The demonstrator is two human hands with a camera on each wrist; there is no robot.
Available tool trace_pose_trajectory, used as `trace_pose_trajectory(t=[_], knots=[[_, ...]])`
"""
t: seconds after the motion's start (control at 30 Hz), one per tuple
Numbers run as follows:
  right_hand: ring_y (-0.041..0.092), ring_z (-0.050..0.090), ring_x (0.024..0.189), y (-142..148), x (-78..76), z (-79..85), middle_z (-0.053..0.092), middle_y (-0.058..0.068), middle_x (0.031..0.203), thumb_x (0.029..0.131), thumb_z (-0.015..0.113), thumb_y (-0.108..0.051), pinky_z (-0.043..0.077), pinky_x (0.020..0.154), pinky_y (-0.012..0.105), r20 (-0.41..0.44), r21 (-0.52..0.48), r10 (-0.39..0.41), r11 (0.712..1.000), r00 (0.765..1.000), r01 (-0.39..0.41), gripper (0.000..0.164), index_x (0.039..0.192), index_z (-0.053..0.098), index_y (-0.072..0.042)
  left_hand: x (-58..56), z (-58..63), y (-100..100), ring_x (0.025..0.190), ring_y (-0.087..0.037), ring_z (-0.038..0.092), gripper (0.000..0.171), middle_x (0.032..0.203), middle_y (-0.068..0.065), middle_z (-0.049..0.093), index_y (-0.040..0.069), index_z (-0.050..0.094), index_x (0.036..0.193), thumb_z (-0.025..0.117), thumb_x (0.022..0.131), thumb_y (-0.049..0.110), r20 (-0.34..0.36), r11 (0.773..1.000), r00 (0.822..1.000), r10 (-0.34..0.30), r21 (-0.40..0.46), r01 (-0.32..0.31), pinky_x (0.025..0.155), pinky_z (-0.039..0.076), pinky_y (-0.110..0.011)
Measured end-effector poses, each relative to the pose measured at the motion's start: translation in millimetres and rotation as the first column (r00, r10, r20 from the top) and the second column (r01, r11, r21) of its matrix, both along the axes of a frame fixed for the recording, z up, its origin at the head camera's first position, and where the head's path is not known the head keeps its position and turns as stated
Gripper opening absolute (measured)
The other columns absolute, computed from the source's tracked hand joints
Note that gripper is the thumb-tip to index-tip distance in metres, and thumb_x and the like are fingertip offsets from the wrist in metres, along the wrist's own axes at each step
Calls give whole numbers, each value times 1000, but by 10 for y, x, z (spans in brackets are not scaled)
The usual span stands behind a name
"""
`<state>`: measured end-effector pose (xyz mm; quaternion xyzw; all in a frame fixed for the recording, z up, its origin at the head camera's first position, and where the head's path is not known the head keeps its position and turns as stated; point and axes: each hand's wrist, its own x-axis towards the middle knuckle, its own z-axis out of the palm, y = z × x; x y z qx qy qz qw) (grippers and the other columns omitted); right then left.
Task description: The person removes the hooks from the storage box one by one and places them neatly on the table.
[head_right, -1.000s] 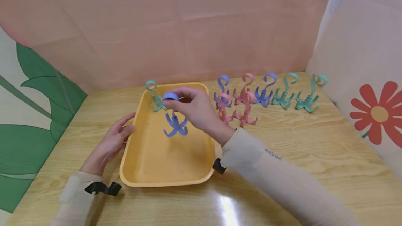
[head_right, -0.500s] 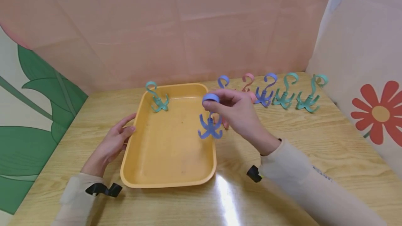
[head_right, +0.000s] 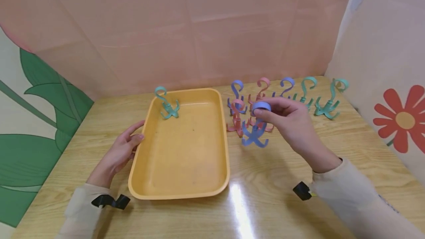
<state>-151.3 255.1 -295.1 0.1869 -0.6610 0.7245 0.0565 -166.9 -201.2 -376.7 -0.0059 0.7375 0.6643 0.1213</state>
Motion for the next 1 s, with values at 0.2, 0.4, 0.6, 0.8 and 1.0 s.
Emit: trace_pose_trajectory(t=[0.2, 0.4, 0.6, 0.8, 1.0], knots=[[18, 72, 95, 214, 17, -70, 75, 11, 101, 93, 60, 16, 58, 80, 28, -7, -38, 8, 999, 1000, -9, 16, 108, 65, 16, -5, -9, 4, 76, -21, 69, 56, 109, -20, 63, 15, 26, 160, 45, 108, 10, -4, 1000, 1000, -2, 8, 2, 56, 59, -35], [21, 73, 93, 404, 22, -156, 75, 13, 101, 94, 58, 15, 58, 82, 27, -2, -31, -14, 999, 1000, 14, 18, 111, 63, 18, -6, -20, -6, 76, -21, 69, 56, 108, -19, 64, 15, 25, 160, 44, 108, 11, -8, 1000, 1000, -8, 10, 8, 56, 59, -36], [20, 73, 92, 572, -1, -206, 75, 13, 100, 95, 58, 14, 58, 80, 25, 8, -29, -51, 998, 999, 51, 19, 112, 64, 17, -2, -16, -4, 78, -23, 69, 55, 109, -20, 63, 16, 25, 160, 44, 108, 12, -6, 1000, 1000, -9, 8, 9, 57, 60, -37], [21, 73, 91, 729, -61, -236, 75, 14, 100, 94, 57, 16, 58, 79, 26, -6, -60, -82, 995, 997, 81, 21, 114, 62, 19, 0, -12, -3, 78, -22, 69, 56, 109, -19, 63, 17, 26, 160, 45, 108, 12, -1, 1000, 1000, -4, 10, 4, 58, 60, -38], [20, 73, 91, 878, -155, -319, 75, 15, 99, 93, 57, 17, 58, 80, 28, -5, -82, -94, 992, 996, 93, 21, 114, 61, 21, -6, -16, 4, 78, -22, 69, 55, 112, -21, 63, 17, 26, 160, 45, 108, 12, 0, 1000, 1000, 3, 7, -3, 58, 60, -38]])
